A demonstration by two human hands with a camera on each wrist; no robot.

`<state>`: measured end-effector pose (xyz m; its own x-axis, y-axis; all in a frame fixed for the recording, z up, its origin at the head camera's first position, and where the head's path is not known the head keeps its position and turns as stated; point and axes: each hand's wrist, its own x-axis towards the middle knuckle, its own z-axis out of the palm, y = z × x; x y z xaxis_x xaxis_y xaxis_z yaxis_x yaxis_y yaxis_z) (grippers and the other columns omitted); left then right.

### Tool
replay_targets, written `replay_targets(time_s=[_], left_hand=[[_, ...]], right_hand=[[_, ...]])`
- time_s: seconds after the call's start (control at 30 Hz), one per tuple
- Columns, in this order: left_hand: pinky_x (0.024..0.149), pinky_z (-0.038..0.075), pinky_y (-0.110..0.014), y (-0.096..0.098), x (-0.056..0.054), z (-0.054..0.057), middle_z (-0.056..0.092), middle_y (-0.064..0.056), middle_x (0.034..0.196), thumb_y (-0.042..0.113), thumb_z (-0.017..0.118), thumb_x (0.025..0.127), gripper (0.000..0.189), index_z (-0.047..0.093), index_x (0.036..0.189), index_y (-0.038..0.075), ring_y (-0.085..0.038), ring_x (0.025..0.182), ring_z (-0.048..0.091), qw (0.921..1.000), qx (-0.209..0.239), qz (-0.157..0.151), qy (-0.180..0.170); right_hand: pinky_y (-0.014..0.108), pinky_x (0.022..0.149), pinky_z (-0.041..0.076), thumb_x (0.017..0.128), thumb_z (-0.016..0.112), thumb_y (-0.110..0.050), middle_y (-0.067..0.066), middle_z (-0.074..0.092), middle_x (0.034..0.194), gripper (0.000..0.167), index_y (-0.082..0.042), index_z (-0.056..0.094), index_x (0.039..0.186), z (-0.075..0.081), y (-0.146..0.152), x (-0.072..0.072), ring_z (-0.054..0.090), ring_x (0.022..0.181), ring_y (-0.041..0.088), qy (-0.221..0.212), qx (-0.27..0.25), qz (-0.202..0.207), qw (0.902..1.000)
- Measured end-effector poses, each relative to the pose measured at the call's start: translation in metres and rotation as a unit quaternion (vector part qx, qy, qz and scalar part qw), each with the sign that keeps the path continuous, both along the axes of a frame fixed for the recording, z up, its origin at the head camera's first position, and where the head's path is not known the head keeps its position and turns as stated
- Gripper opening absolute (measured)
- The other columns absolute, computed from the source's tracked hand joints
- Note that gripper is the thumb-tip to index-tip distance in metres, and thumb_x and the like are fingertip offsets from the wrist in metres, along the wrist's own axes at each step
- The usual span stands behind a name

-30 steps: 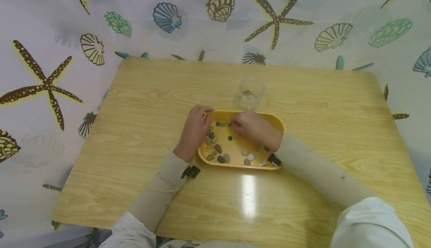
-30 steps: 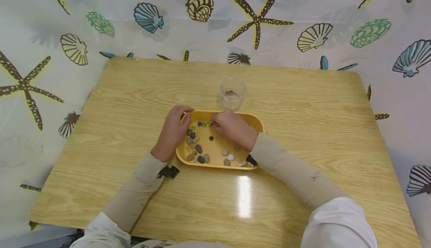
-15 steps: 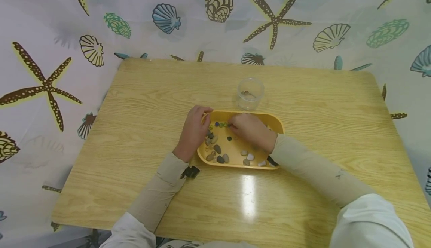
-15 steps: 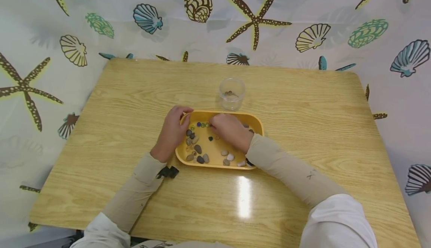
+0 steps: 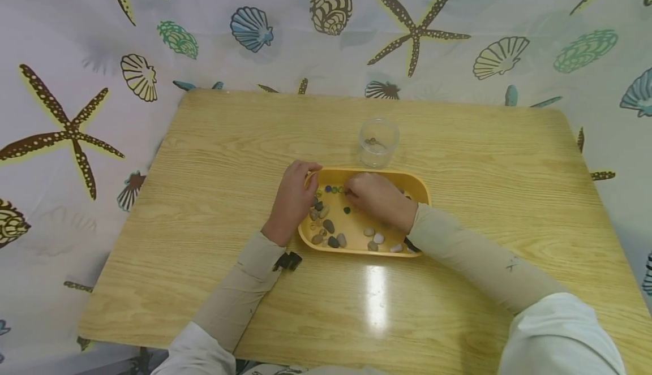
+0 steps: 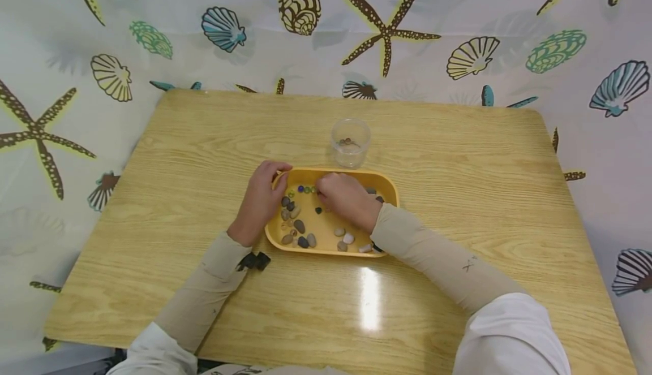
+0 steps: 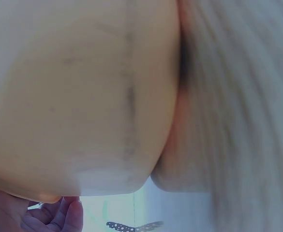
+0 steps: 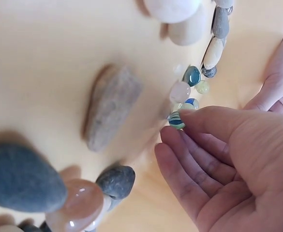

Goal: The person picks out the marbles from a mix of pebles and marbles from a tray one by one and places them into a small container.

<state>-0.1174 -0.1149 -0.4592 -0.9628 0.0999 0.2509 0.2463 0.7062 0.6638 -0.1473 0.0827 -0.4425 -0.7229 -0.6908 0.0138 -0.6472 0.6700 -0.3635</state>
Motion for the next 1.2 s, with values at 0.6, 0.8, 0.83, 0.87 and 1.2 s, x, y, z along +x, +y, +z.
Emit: replay_targets(time_s=[0.6, 0.8, 0.83, 0.87, 1.2], left_hand=[[0.076, 0.046, -0.027, 0.0005, -0.0007, -0.0003, 0.053, -0.001, 0.108, 0.013, 0.052, 0.096, 0.022, 0.061, 0.115, 0.011, -0.015, 0.097, 0.049, 1.0, 0.001, 0.004, -0.008], [0.077, 0.046, -0.027, 0.0007, -0.0007, -0.0012, 0.053, -0.002, 0.108, 0.013, 0.052, 0.095, 0.022, 0.061, 0.115, 0.01, -0.015, 0.096, 0.049, 1.0, 0.001, 0.003, -0.009], [0.077, 0.046, -0.028, 0.0006, -0.0006, -0.0011, 0.053, -0.002, 0.108, 0.013, 0.052, 0.095, 0.022, 0.061, 0.115, 0.011, -0.015, 0.096, 0.049, 1.0, 0.001, 0.003, -0.009], [0.077, 0.046, -0.028, 0.0006, -0.0005, -0.0011, 0.053, -0.002, 0.108, 0.013, 0.052, 0.095, 0.022, 0.061, 0.115, 0.011, -0.015, 0.095, 0.049, 1.0, 0.002, 0.003, -0.008], [0.078, 0.047, -0.028, 0.0008, -0.0013, -0.0013, 0.053, -0.003, 0.109, 0.014, 0.052, 0.096, 0.022, 0.061, 0.115, 0.01, -0.015, 0.096, 0.05, 1.0, -0.003, -0.001, -0.004]], right_hand=[[0.021, 0.05, 0.041, 0.089, 0.06, -0.009, -0.005, 0.056, 0.069, 0.009, -0.007, 0.068, 0.084, -0.0032, -0.0019, -0.0027, 0.049, 0.056, 0.007, -0.002, -0.003, -0.002, 1.0], [0.022, 0.053, 0.042, 0.09, 0.061, -0.014, -0.006, 0.058, 0.074, 0.008, -0.01, 0.068, 0.088, -0.0031, -0.0015, -0.0026, 0.05, 0.059, 0.007, 0.005, -0.033, -0.001, 0.9994], [0.022, 0.053, 0.043, 0.09, 0.06, -0.014, -0.006, 0.058, 0.075, 0.008, -0.011, 0.068, 0.088, -0.0031, -0.0015, -0.0027, 0.05, 0.059, 0.007, 0.007, -0.039, 0.001, 0.9992], [0.022, 0.054, 0.043, 0.09, 0.06, -0.014, -0.006, 0.059, 0.076, 0.009, -0.011, 0.068, 0.089, -0.0028, -0.0016, -0.0029, 0.05, 0.06, 0.007, 0.01, -0.044, 0.002, 0.999], [0.024, 0.07, 0.049, 0.09, 0.061, -0.016, -0.002, 0.067, 0.093, 0.016, -0.008, 0.07, 0.1, 0.0031, -0.0012, -0.004, 0.057, 0.08, 0.007, 0.021, -0.104, 0.018, 0.9942]])
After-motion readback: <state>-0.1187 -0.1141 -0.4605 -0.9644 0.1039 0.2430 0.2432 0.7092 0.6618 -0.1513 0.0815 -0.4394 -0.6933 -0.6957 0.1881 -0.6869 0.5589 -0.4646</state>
